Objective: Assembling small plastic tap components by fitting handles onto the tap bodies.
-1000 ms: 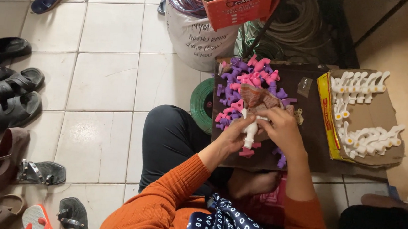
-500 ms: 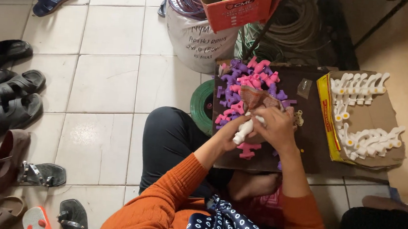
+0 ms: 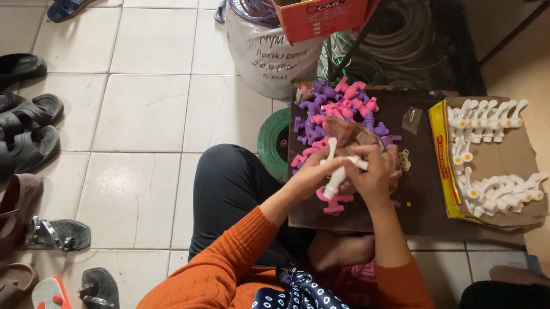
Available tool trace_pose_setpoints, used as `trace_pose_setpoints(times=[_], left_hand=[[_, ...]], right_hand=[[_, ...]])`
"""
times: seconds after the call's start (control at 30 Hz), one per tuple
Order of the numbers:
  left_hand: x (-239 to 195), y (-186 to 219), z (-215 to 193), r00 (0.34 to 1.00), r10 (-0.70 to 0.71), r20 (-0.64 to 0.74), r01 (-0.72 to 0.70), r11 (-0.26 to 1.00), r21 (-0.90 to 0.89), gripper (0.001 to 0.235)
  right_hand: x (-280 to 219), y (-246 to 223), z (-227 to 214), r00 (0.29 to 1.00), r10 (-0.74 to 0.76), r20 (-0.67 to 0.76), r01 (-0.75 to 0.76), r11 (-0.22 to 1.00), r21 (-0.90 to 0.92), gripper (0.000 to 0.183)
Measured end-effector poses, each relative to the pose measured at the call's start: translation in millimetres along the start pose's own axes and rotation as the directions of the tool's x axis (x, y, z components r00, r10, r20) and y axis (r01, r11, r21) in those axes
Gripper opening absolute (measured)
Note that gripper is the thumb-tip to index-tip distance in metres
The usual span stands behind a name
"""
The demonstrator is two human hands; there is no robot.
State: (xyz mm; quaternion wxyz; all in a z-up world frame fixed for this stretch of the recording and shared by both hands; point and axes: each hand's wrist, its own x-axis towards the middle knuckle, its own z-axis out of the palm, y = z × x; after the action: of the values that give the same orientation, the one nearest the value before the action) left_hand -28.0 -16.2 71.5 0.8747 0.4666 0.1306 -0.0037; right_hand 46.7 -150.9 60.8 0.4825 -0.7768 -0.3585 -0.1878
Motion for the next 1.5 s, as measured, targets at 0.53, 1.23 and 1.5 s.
trace_pose_setpoints(times=[0.53, 1.23, 1.5], left_hand=[[0.2, -6.5, 5.6, 0.905, 0.386, 0.176, -0.411, 0.902, 0.135, 0.055], [-1.2, 12.8, 21.5, 0.586, 0.753, 0.299, -0.703, 0.289, 0.65, 0.051], [-2.5, 15.5, 21.9, 0.646, 0.709, 0.285, -0.693, 0.387, 0.609, 0.021]], right_hand=[[-6.8, 17.5, 6.4, 0.921, 0.389, -0.004, -0.369, 0.878, 0.305, 0.027], [21.7, -20.7, -30.4, 0.899, 0.437, 0.022, -0.435, 0.898, -0.063, 0.04], [39.3, 96.8, -161.1, 0.838, 0.271, -0.473, -0.464, 0.812, -0.355, 0.031]])
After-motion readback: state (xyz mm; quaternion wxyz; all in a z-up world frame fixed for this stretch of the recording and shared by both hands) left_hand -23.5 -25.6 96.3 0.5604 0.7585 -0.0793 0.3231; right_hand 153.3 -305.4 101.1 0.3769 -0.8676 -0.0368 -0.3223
